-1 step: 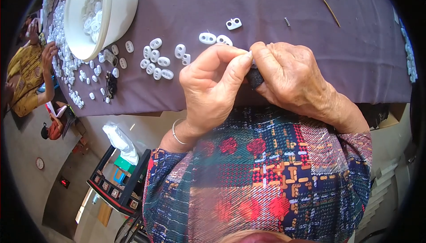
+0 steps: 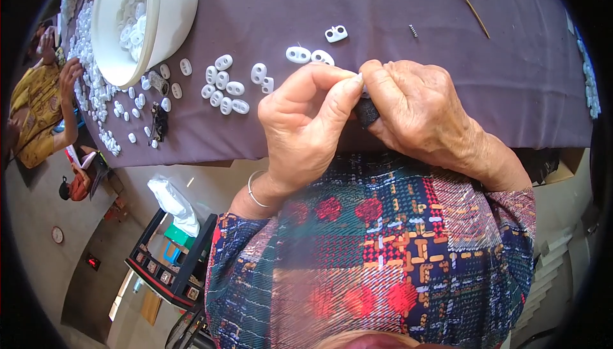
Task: The person gathers plastic components and assembles cord lock toggles by inserting springs and plastic plugs into the housings by hand.
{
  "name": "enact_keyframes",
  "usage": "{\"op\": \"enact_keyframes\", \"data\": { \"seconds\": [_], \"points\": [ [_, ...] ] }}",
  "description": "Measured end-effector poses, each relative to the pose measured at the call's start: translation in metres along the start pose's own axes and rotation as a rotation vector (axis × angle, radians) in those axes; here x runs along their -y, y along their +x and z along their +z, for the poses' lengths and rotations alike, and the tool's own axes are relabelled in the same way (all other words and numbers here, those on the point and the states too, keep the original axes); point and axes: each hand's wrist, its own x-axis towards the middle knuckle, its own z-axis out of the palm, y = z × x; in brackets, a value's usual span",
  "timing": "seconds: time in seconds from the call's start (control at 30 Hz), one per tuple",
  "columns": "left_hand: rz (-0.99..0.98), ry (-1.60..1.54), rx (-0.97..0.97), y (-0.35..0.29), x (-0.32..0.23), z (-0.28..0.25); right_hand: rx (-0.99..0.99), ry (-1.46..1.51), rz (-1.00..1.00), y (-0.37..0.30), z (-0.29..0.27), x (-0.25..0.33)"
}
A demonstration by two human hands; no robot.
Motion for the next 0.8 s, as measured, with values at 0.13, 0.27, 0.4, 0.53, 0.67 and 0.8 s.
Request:
{"op": "enact_keyframes", "data": {
  "seconds": [0.13,0.27,0.4,0.53,0.67,0.8],
  "points": [
    [-0.013,-0.033,-0.003,0.001,0.000,0.001,0.014,0.082,0.020,0.000,-0.002,0.000],
    [0.003,-0.091,-0.004,0.001,0.004,0.001,0.000,0.140,0.017,0.001,-0.001,-0.003],
    [0.034,-0.022,-0.001,0.001,0.005,0.001,-0.012,0.118,0.004,0.000,0.000,-0.003],
    [0.037,-0.041,-0.022,0.000,0.005,0.002,0.002,0.071,0.017,-0.001,-0.001,0.001],
    [0.029,-0.053,-0.032,0.000,0.007,0.004,-0.001,0.103,0.026,-0.001,0.002,-0.002],
    [0.090,-0.018,-0.045,0.000,0.010,0.005,-0.004,0.071,0.015,-0.002,0.001,-0.002]
  ]
}}
